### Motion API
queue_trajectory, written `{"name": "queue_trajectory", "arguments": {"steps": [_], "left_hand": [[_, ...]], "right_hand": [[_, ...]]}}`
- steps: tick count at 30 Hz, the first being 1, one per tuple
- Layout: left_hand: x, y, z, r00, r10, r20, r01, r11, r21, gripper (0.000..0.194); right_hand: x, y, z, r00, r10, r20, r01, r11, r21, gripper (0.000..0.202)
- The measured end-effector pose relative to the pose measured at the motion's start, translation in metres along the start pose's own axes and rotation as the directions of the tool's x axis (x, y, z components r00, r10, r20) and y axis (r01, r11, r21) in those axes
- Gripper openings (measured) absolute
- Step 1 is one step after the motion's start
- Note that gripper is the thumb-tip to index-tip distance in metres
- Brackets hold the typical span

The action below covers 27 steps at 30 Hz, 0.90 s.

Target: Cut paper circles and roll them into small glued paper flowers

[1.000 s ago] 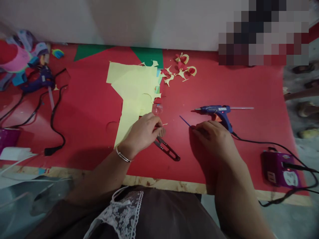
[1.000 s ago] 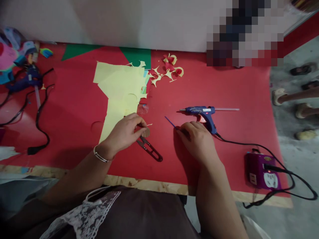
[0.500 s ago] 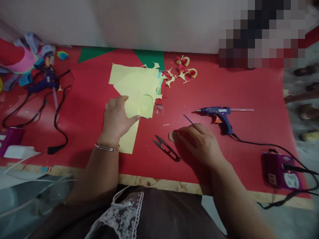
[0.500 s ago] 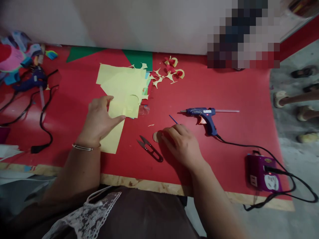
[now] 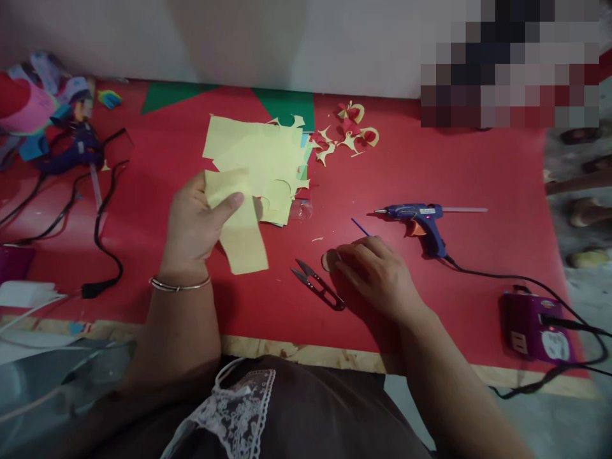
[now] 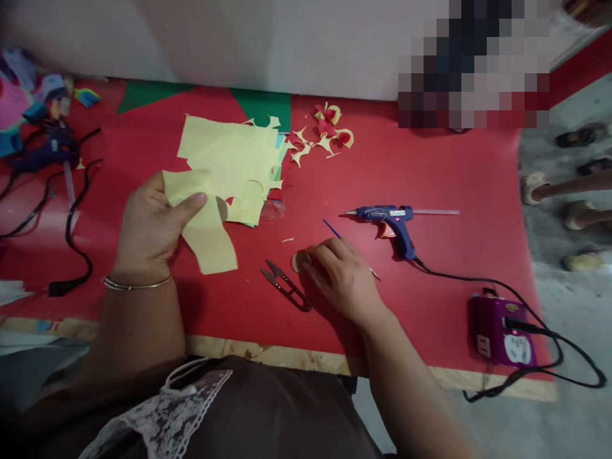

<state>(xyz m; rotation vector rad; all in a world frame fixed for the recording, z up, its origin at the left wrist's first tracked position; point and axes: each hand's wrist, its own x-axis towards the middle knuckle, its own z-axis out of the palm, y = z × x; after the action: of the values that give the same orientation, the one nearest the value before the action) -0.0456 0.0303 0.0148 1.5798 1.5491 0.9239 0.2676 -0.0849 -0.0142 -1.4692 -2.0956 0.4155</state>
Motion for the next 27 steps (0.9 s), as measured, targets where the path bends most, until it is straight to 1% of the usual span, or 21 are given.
{"name": "queue_trajectory", "arguments": {"steps": [1, 2, 3, 5, 7, 9, 10, 12, 13, 14, 15, 16, 17, 18, 19, 20, 21, 22, 23, 25, 27], "left_hand": [[-0.005, 0.005, 0.009, 0.998, 0.0, 0.061, 0.011, 0.986, -0.166, 0.049], [-0.011, 0.011, 0.019, 0.989, -0.001, 0.15, 0.043, 0.96, -0.276, 0.047], [-0.018, 0.017, 0.03, 0.974, 0.001, 0.228, 0.078, 0.938, -0.337, 0.043], [-0.032, 0.029, 0.053, 0.934, -0.008, 0.356, 0.136, 0.932, -0.335, 0.031], [-0.044, 0.039, 0.073, 0.912, 0.021, 0.41, 0.116, 0.944, -0.308, 0.026], [-0.051, 0.043, 0.083, 0.889, 0.068, 0.453, 0.065, 0.961, -0.271, 0.024], [-0.051, 0.043, 0.084, 0.88, 0.079, 0.468, 0.047, 0.967, -0.251, 0.023], [-0.047, 0.041, 0.079, 0.893, 0.072, 0.445, 0.006, 0.985, -0.172, 0.02], [-0.043, 0.04, 0.074, 0.911, 0.06, 0.408, -0.023, 0.995, -0.096, 0.019], [-0.038, 0.037, 0.066, 0.929, 0.05, 0.366, -0.056, 0.998, 0.008, 0.017], [-0.032, 0.035, 0.058, 0.936, 0.038, 0.35, -0.091, 0.987, 0.135, 0.015], [-0.026, 0.033, 0.049, 0.928, 0.018, 0.372, -0.12, 0.96, 0.253, 0.013], [-0.02, 0.031, 0.04, 0.904, -0.021, 0.427, -0.139, 0.929, 0.342, 0.012], [-0.015, 0.029, 0.031, 0.893, -0.045, 0.448, -0.158, 0.9, 0.406, 0.013], [-0.009, 0.028, 0.023, 0.884, -0.05, 0.465, -0.185, 0.875, 0.446, 0.019], [-0.003, 0.028, 0.015, 0.888, -0.039, 0.459, -0.211, 0.851, 0.481, 0.026], [0.003, 0.028, 0.008, 0.901, -0.017, 0.434, -0.233, 0.824, 0.516, 0.03], [0.011, 0.028, 0.002, 0.921, -0.002, 0.388, -0.234, 0.795, 0.56, 0.03], [0.021, 0.029, -0.004, 0.945, -0.006, 0.328, -0.205, 0.77, 0.604, 0.027], [0.044, 0.028, -0.012, 0.982, -0.014, 0.186, -0.111, 0.758, 0.643, 0.025], [0.071, 0.023, -0.015, 0.994, 0.05, 0.092, -0.099, 0.749, 0.656, 0.03]], "right_hand": [[0.0, -0.003, -0.001, 0.999, 0.033, -0.006, -0.033, 0.998, 0.053, 0.015], [0.0, -0.006, -0.002, 0.998, 0.068, -0.01, -0.067, 0.991, 0.117, 0.015], [0.001, -0.009, -0.004, 0.995, 0.1, -0.015, -0.095, 0.979, 0.182, 0.016], [0.002, -0.016, -0.005, 0.992, 0.128, -0.016, -0.118, 0.949, 0.291, 0.018], [0.003, -0.02, -0.006, 0.989, 0.145, -0.007, -0.133, 0.926, 0.353, 0.018], [0.003, -0.023, -0.006, 0.982, 0.187, 0.0, -0.173, 0.911, 0.375, 0.021], [0.003, -0.023, -0.006, 0.976, 0.216, 0.003, -0.201, 0.903, 0.379, 0.023], [0.002, -0.021, -0.005, 0.961, 0.275, 0.012, -0.258, 0.886, 0.385, 0.023], [0.001, -0.02, -0.005, 0.954, 0.299, 0.018, -0.282, 0.877, 0.39, 0.023], [0.0, -0.019, -0.005, 0.948, 0.318, 0.019, -0.299, 0.868, 0.396, 0.023], [-0.001, -0.018, -0.005, 0.944, 0.33, 0.013, -0.307, 0.863, 0.401, 0.023], [-0.002, -0.017, -0.004, 0.941, 0.339, 0.003, -0.311, 0.86, 0.406, 0.023], [-0.002, -0.016, -0.004, 0.94, 0.342, -0.01, -0.309, 0.861, 0.405, 0.024], [-0.002, -0.016, -0.004, 0.941, 0.337, -0.026, -0.3, 0.868, 0.395, 0.023], [-0.002, -0.015, -0.004, 0.944, 0.326, -0.043, -0.288, 0.881, 0.375, 0.023], [-0.002, -0.015, -0.004, 0.948, 0.314, -0.06, -0.274, 0.896, 0.349, 0.022], [-0.002, -0.015, -0.004, 0.952, 0.297, -0.077, -0.258, 0.912, 0.319, 0.021], [-0.002, -0.014, -0.004, 0.956, 0.277, -0.095, -0.24, 0.926, 0.29, 0.02], [-0.002, -0.014, -0.004, 0.96, 0.258, -0.11, -0.222, 0.938, 0.266, 0.019], [-0.002, -0.012, -0.004, 0.964, 0.231, -0.129, -0.195, 0.95, 0.244, 0.018], [-0.002, -0.01, -0.003, 0.968, 0.212, -0.137, -0.176, 0.956, 0.236, 0.018]]}}
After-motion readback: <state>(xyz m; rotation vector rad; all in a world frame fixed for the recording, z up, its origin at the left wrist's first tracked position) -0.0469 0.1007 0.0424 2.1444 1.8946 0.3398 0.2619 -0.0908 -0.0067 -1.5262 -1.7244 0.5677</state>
